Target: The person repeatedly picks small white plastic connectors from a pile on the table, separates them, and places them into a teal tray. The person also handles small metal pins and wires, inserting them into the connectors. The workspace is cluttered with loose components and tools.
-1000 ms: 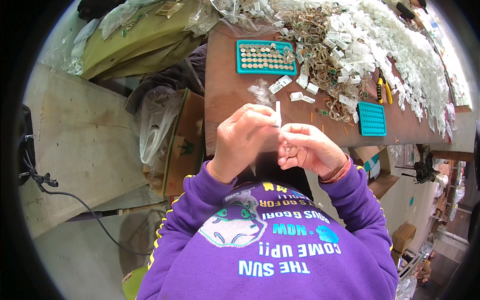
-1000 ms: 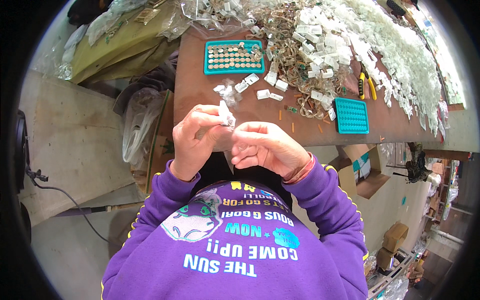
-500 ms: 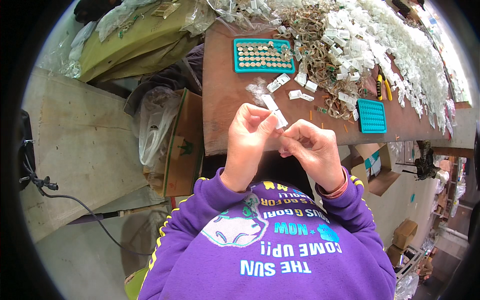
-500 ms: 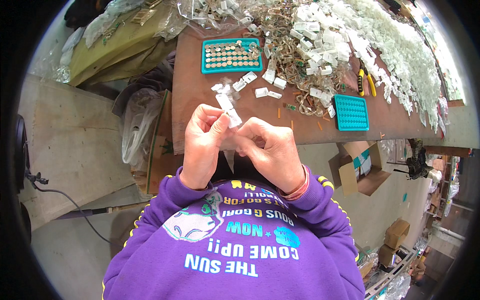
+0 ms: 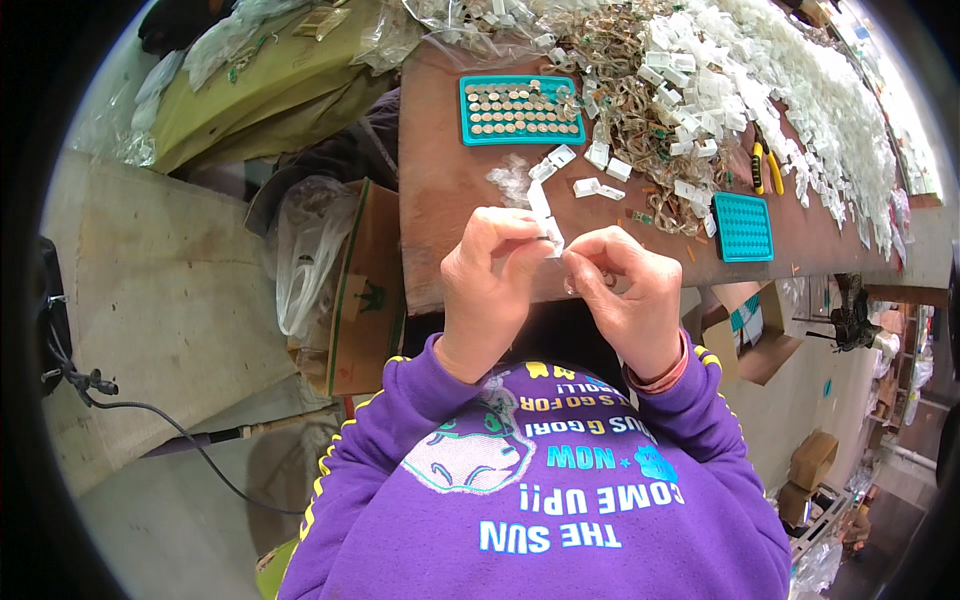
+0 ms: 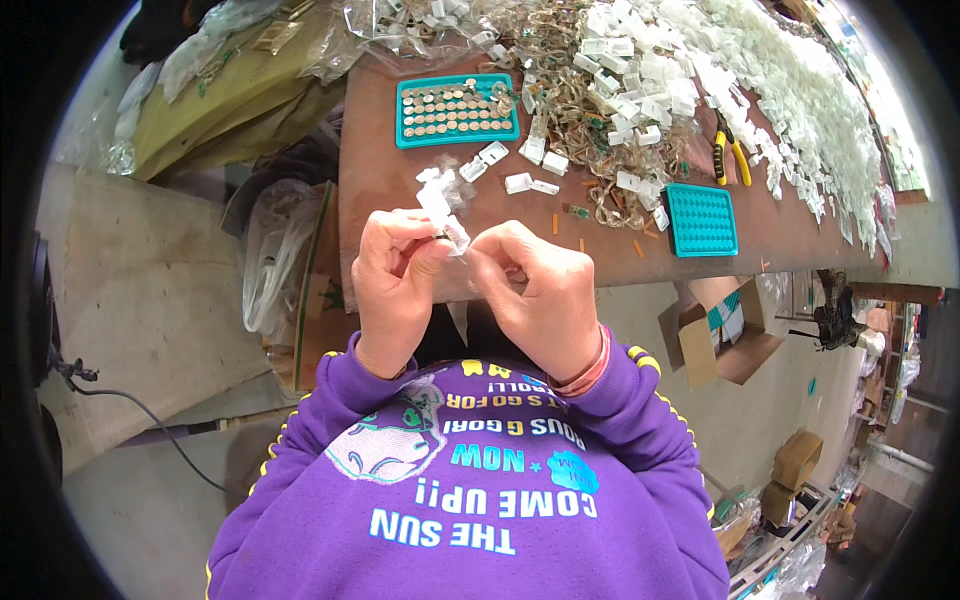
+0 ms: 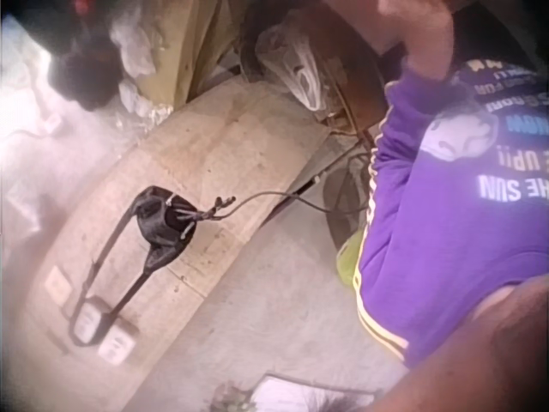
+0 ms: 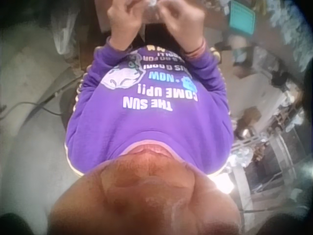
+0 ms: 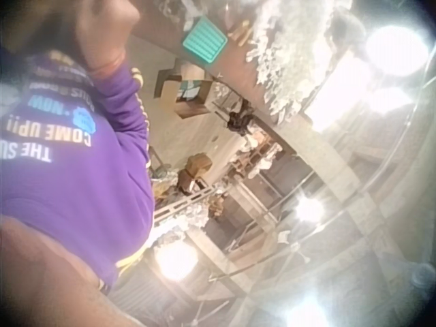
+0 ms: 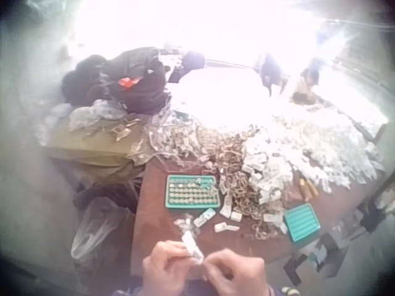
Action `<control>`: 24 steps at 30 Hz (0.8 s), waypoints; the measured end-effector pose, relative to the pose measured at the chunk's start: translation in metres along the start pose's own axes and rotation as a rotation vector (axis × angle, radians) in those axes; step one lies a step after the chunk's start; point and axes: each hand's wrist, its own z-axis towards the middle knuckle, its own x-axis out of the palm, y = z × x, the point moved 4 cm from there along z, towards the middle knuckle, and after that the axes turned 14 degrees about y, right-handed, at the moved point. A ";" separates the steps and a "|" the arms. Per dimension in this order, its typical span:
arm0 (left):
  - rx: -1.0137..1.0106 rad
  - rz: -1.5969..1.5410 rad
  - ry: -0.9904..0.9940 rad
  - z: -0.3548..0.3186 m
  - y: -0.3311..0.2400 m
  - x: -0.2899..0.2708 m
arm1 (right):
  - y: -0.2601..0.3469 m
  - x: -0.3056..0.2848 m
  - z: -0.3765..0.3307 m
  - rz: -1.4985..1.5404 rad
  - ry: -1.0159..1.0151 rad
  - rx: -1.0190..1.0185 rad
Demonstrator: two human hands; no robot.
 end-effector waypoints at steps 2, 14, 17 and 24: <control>-0.001 -0.137 0.013 0.001 0.003 -0.001 | -0.007 0.001 0.002 0.071 0.022 0.036; -0.365 -1.043 -0.086 0.004 0.030 0.015 | -0.021 0.029 0.014 0.093 -0.165 -0.083; -0.277 -1.035 -0.152 0.016 0.040 0.004 | -0.024 0.013 0.025 0.072 -0.068 -0.065; -0.170 -1.022 -0.164 0.041 0.072 -0.008 | -0.052 -0.046 0.098 -0.538 -0.146 -0.154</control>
